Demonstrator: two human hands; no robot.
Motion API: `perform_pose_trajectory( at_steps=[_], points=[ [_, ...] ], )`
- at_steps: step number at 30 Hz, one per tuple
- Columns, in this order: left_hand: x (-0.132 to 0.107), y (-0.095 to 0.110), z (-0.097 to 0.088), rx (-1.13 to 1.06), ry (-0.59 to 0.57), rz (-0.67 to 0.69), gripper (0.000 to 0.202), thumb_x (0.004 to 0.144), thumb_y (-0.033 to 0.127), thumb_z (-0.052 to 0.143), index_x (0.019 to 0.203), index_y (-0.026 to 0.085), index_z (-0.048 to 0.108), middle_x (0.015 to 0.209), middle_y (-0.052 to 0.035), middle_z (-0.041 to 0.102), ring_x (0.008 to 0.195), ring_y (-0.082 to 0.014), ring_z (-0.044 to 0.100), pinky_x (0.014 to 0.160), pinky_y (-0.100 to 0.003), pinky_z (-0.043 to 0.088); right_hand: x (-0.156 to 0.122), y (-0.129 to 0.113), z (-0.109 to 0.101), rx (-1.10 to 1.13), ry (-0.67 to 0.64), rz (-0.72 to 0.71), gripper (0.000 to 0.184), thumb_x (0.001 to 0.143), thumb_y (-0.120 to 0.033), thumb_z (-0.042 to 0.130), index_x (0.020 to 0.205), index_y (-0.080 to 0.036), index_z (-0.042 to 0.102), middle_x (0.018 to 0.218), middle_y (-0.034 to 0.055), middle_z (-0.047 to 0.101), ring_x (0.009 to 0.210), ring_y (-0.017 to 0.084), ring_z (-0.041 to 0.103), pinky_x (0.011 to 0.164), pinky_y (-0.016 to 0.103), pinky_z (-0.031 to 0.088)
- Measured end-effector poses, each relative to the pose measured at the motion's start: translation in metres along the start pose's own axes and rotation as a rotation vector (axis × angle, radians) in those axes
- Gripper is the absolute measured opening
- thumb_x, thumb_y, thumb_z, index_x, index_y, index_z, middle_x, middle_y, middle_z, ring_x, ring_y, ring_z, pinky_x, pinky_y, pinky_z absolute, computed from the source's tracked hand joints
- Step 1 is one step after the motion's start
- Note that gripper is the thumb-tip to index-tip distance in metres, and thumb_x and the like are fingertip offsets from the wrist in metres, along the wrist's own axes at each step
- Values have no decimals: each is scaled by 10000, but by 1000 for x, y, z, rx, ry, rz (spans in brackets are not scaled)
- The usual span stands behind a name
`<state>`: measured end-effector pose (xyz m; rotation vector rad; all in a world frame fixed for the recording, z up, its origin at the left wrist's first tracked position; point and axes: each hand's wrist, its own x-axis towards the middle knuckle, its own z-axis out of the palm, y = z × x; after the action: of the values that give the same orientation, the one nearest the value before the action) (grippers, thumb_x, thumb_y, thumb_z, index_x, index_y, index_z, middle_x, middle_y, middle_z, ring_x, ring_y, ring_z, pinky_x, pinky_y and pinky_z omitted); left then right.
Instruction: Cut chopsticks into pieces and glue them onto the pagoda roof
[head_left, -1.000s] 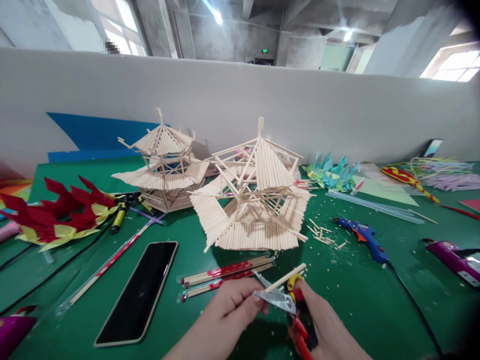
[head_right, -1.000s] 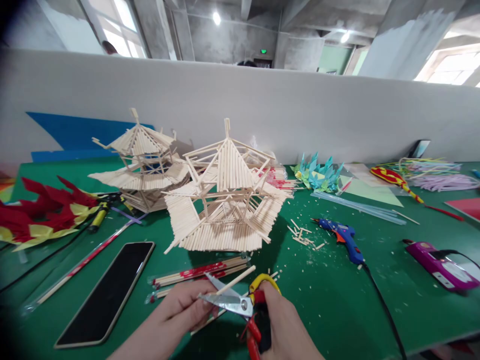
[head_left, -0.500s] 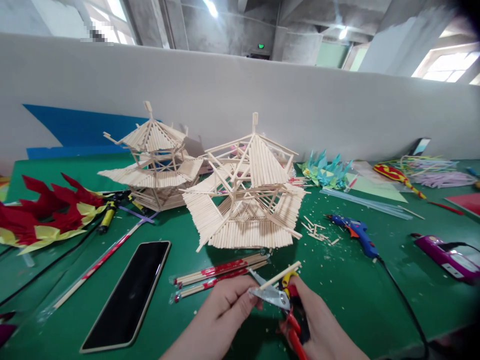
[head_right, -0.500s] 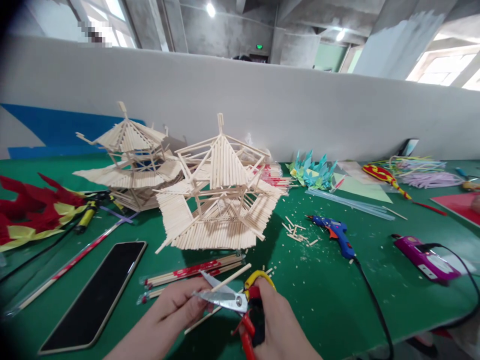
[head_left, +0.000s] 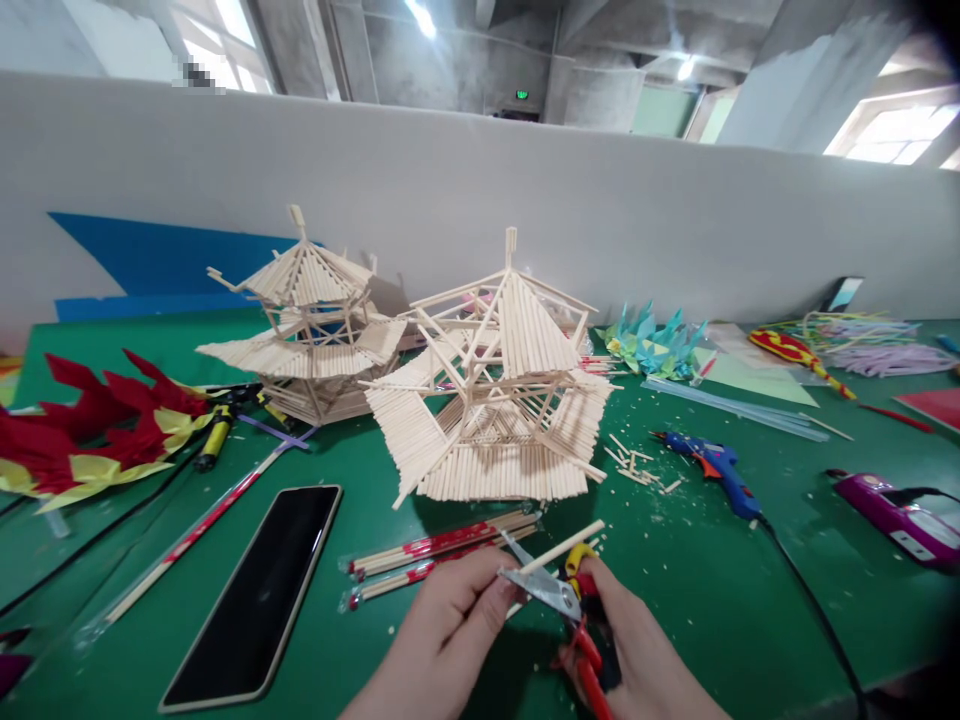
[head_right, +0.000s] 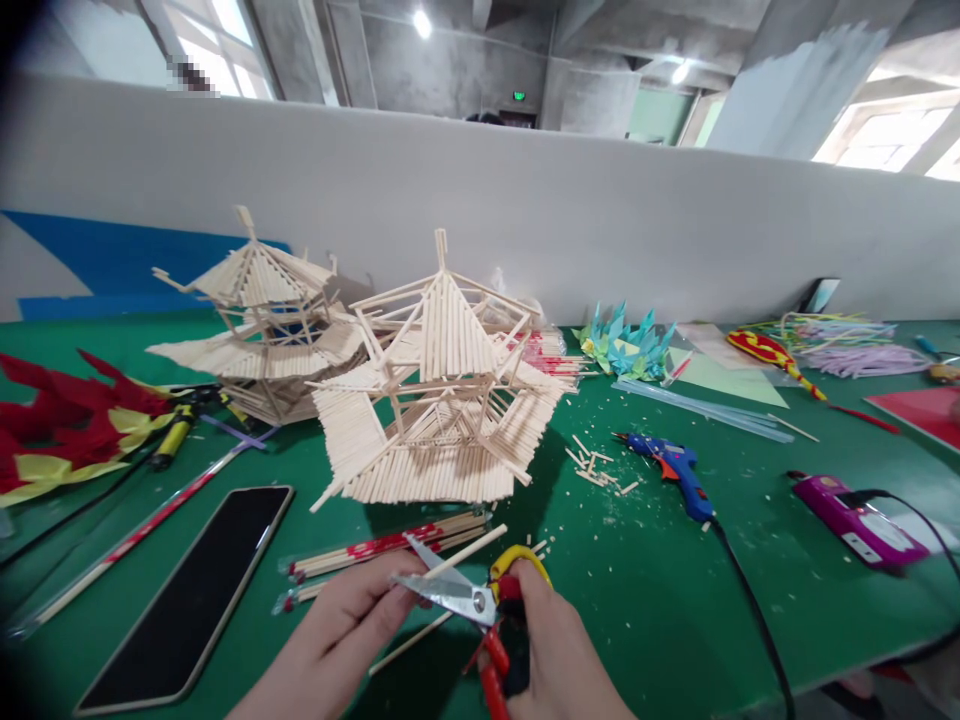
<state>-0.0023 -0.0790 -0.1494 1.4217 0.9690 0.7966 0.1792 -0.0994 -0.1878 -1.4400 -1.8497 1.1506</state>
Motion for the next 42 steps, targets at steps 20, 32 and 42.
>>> perform_pose_trajectory(
  at_steps=[20, 32, 42],
  points=[
    [5, -5, -2, -513, -103, -234, 267, 720, 389, 619, 676, 127, 647, 548, 29, 472, 444, -45, 282, 432, -191, 168, 0, 1, -5, -18, -10, -4, 359, 597, -130, 528, 928, -198, 405, 774, 3, 587, 633, 126, 526, 568, 204, 428],
    [5, -9, -3, -729, -258, -282, 205, 725, 307, 626, 669, 110, 615, 507, 39, 432, 408, -39, 238, 434, -210, 141, -4, 7, -7, -71, -16, 20, 304, 616, -152, 528, 886, -201, 397, 714, -12, 568, 604, 117, 481, 545, 202, 415],
    [-7, 3, -5, -584, 38, -255, 249, 783, 379, 551, 683, 151, 574, 491, 72, 284, 478, -74, 193, 464, -225, 134, -27, 54, -61, -575, 292, 265, 280, 710, -364, 512, 947, -216, 502, 860, 62, 636, 769, 225, 609, 648, 330, 476]
  ],
)
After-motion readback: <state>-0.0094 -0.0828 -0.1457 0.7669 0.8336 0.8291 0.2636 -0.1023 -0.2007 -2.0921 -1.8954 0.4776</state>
